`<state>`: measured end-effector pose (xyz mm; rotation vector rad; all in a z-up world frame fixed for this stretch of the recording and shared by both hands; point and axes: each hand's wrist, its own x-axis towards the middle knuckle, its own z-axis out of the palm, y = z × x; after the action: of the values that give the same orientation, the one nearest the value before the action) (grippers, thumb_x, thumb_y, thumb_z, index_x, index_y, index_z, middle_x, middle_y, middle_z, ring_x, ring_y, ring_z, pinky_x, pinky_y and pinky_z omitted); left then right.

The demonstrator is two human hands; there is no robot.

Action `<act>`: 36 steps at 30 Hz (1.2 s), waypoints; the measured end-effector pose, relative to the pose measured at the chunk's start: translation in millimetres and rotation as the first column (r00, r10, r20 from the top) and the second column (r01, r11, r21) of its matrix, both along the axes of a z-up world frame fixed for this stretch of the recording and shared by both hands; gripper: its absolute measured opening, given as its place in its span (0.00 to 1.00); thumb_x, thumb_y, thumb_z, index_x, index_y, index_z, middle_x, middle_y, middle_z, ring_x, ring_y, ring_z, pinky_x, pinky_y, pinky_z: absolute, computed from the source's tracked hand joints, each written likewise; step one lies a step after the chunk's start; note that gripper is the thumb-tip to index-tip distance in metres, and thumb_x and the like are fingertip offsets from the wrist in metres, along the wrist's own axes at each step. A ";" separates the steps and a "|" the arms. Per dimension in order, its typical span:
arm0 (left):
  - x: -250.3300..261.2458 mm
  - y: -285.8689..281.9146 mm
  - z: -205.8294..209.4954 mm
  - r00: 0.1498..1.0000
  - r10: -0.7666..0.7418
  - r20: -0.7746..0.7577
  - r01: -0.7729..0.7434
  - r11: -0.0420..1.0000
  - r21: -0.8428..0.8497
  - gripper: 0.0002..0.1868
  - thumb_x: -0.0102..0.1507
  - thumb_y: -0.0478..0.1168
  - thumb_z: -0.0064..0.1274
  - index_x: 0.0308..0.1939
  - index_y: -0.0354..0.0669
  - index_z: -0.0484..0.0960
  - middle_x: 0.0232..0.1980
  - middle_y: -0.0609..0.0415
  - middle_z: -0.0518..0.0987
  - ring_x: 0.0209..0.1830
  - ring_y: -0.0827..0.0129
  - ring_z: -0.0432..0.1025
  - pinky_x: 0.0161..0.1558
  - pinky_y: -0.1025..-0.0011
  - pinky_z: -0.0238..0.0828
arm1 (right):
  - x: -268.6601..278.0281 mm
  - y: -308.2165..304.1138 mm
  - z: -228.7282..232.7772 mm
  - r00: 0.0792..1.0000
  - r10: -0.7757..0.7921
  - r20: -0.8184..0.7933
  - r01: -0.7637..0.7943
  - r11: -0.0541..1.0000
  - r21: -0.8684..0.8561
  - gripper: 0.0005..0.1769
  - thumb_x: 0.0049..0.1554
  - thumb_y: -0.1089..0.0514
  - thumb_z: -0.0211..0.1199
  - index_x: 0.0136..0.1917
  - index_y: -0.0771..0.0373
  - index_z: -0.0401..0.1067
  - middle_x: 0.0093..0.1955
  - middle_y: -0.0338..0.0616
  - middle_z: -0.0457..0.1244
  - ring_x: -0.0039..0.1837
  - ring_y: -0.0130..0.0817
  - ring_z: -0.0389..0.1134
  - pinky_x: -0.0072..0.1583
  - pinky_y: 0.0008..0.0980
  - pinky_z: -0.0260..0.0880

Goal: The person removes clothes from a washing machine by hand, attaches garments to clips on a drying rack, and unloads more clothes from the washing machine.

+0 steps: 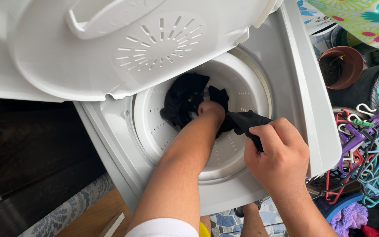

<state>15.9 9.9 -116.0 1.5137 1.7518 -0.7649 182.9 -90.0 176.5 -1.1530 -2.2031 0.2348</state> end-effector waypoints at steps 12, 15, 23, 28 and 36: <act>-79.2 -11.4 242.4 0.990 0.104 0.092 -0.118 0.979 0.167 0.21 0.53 0.45 0.66 0.45 0.35 0.87 0.50 0.43 0.85 0.48 0.55 0.81 0.54 0.60 0.79 | 3.1 -6.2 12.3 0.999 0.016 -0.047 -0.013 0.999 0.047 0.10 0.45 0.70 0.68 0.42 0.62 0.74 0.38 0.44 0.59 0.41 0.43 0.65 0.43 0.39 0.67; -84.7 -39.8 287.8 0.979 0.073 0.189 -0.126 0.950 0.285 0.16 0.59 0.49 0.58 0.42 0.42 0.89 0.45 0.46 0.85 0.46 0.57 0.78 0.53 0.61 0.72 | 1.4 -4.0 16.7 0.997 0.018 -0.069 -0.014 0.998 0.058 0.11 0.45 0.69 0.69 0.43 0.62 0.74 0.39 0.44 0.60 0.41 0.42 0.66 0.43 0.39 0.68; -114.8 -127.2 313.2 0.158 0.295 0.942 -0.737 0.671 -0.086 0.20 0.65 0.47 0.52 0.25 0.37 0.77 0.38 0.52 0.90 0.45 0.72 0.83 0.53 0.73 0.74 | 2.3 -11.4 21.5 0.996 0.040 -0.084 -0.036 0.998 0.052 0.12 0.54 0.67 0.67 0.52 0.62 0.76 0.47 0.44 0.64 0.43 0.40 0.68 0.44 0.36 0.70; -130.4 -137.3 305.0 -0.136 0.020 0.990 -0.698 0.708 -0.110 0.10 0.58 0.37 0.50 0.23 0.36 0.78 0.21 0.58 0.70 0.28 0.72 0.70 0.43 0.70 0.71 | -7.5 -10.6 44.2 0.979 0.197 0.057 -0.199 0.979 0.039 0.16 0.51 0.59 0.71 0.53 0.63 0.77 0.42 0.44 0.65 0.44 0.44 0.67 0.47 0.40 0.69; -79.6 -130.6 328.9 -0.492 0.209 0.845 -0.430 0.786 -0.445 0.18 0.67 0.46 0.49 0.26 0.39 0.76 0.27 0.51 0.75 0.33 0.63 0.73 0.47 0.63 0.72 | -27.1 4.8 18.8 0.932 0.324 -0.165 -0.343 0.934 -0.102 0.22 0.50 0.59 0.66 0.58 0.67 0.69 0.51 0.58 0.66 0.53 0.57 0.69 0.53 0.45 0.70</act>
<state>-63.6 -120.7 212.9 0.7276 0.5802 1.0365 155.8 -85.2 195.2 -0.7887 -2.2672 0.5953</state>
